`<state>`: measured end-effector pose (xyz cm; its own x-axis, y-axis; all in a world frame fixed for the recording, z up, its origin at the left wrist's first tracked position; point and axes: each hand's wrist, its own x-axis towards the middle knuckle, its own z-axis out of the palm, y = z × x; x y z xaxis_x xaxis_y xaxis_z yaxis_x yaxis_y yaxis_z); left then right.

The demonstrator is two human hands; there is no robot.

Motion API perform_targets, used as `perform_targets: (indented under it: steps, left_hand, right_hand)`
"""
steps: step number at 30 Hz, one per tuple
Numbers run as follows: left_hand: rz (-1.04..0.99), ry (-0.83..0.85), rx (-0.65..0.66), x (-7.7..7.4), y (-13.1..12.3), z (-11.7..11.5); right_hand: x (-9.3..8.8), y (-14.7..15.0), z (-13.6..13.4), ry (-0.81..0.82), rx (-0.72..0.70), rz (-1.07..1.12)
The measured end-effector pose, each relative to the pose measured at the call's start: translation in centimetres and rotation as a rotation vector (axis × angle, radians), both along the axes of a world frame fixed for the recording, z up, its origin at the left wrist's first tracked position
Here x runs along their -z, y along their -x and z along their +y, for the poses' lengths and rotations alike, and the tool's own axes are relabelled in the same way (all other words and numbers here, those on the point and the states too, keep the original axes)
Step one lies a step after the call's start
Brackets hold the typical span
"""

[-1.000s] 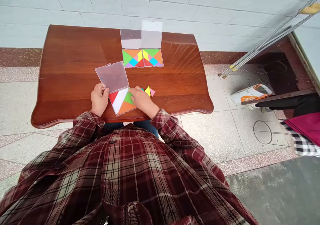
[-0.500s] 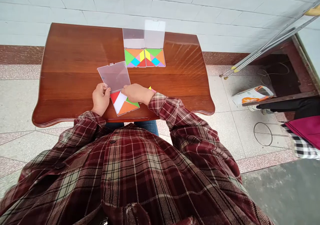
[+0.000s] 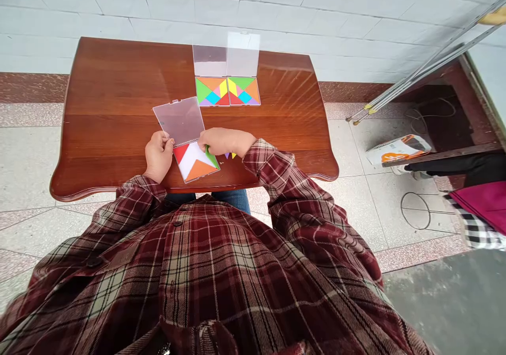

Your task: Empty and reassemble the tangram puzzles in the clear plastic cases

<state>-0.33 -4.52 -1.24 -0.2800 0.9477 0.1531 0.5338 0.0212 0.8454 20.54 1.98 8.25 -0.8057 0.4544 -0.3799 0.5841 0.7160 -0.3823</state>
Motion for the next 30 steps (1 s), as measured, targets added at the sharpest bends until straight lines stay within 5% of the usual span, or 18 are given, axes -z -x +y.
perform_targets:
  steps: [3,6,12,15,23,30]
  left_hand:
    - [0.003,-0.001,0.003,0.0,0.1,0.0]
    - [0.003,-0.002,0.005,0.1,0.1,0.0]
    - [0.005,0.003,-0.006,0.7,0.3,0.2]
    - [0.012,-0.004,-0.008,0.7,0.4,0.2]
    - [0.028,-0.008,-0.009,0.4,0.6,0.1]
    - [0.028,0.007,-0.007,0.2,0.5,0.1]
  right_hand:
    - [-0.6,-2.2,-0.1,0.103,0.166,0.143]
    - [-0.2,-5.3,-0.7,0.220,0.479,0.320]
    - [3.6,-11.2,-2.8,0.108,1.241,0.649]
    - [5.5,-12.6,-4.1,0.137,1.481,0.694]
    - [7.7,-12.0,-5.0,0.122,1.469,0.618]
    - [6.5,-11.8,-5.1,-0.342,1.244,0.348]
